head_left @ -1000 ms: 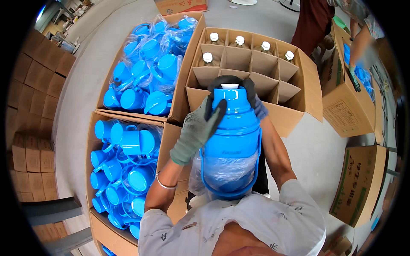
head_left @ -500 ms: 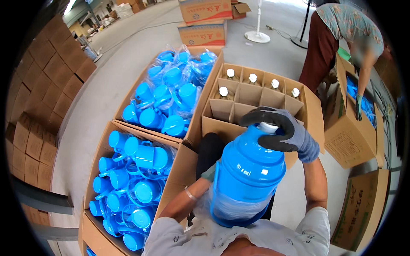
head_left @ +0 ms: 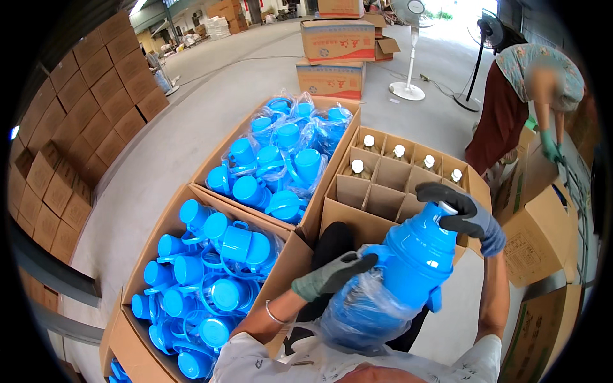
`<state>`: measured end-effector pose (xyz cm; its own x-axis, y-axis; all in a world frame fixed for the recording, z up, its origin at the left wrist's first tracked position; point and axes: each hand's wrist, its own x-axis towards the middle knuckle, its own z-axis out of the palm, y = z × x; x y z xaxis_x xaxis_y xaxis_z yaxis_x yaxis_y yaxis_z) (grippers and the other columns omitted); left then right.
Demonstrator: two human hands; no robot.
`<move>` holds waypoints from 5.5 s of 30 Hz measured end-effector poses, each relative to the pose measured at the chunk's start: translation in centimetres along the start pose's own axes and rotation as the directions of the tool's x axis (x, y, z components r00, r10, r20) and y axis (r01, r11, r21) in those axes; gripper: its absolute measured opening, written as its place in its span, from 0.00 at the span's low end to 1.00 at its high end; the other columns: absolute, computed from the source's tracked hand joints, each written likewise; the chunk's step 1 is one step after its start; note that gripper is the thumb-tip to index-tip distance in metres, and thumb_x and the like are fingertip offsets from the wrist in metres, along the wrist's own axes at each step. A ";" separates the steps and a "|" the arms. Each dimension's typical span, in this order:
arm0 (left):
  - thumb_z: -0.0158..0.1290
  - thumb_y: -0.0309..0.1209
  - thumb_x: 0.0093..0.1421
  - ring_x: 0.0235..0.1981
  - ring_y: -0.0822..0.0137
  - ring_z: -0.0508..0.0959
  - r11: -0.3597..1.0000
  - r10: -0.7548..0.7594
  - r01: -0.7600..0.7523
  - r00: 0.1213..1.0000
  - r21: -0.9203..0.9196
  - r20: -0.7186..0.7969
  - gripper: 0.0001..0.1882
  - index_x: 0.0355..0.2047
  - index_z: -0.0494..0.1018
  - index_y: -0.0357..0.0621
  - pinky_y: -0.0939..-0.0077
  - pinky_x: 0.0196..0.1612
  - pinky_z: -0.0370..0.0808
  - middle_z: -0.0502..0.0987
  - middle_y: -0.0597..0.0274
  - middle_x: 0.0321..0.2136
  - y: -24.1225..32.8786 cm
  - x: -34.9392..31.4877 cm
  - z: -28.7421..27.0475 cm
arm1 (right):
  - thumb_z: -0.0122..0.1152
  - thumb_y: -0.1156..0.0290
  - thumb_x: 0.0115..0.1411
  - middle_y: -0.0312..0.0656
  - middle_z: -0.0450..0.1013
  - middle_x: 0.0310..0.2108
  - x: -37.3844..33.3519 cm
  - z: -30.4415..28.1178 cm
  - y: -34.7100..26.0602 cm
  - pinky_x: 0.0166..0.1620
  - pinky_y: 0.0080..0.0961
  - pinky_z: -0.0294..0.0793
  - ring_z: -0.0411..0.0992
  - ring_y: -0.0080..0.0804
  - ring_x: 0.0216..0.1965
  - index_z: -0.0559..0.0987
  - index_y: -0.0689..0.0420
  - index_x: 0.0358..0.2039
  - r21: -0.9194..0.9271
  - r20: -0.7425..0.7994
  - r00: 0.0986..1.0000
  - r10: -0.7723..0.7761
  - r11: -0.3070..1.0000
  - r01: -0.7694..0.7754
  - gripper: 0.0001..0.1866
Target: The person assembles blue electric kettles by inserting stainless steel inner pots into blue plastic outer shells. They then secure the lids and place the completed units into a cardboard box with dividers. The process is repeated for multiple units in a warehouse setting.
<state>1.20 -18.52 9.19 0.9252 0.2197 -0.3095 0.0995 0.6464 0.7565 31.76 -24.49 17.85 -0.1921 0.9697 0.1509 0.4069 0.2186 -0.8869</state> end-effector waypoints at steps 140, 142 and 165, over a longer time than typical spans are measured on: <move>0.62 0.24 0.40 0.45 0.50 0.73 0.122 0.965 -0.219 0.256 0.968 -0.064 0.22 0.38 0.70 0.37 0.61 0.48 0.69 0.72 0.47 0.42 -1.5 -0.8 -5.0 | 0.52 0.53 0.61 0.41 0.71 0.43 -1.3 -1.9 8.9 0.46 0.25 0.73 0.71 0.27 0.41 0.67 0.57 0.54 0.406 -0.166 0.811 0.560 0.789 -0.462 0.26; 0.61 0.26 0.45 0.42 0.59 0.75 0.416 0.908 -0.428 0.145 0.802 -0.394 0.24 0.43 0.69 0.34 0.67 0.46 0.72 0.74 0.51 0.41 -2.3 0.3 -8.5 | 0.44 0.51 0.64 0.41 0.72 0.42 2.6 -4.6 6.6 0.45 0.24 0.73 0.72 0.26 0.41 0.68 0.56 0.53 0.604 -0.118 0.791 0.600 0.676 -0.423 0.25; 0.54 0.38 0.56 0.38 0.61 0.74 0.249 0.764 -0.263 0.645 0.932 -0.022 0.36 0.62 0.52 0.41 0.70 0.37 0.73 0.71 0.53 0.43 17.0 3.1 -30.9 | 0.66 0.55 0.44 0.54 0.64 0.44 38.4 12.9 1.3 0.48 0.45 0.66 0.64 0.49 0.46 0.63 0.55 0.56 -0.710 0.176 0.739 -0.650 0.437 0.553 0.40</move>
<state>-5.57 15.77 3.28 0.6651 0.6513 0.3653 0.1229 -0.5780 0.8067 13.36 11.63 16.80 -0.5634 0.5552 0.6118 0.7052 0.7090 0.0059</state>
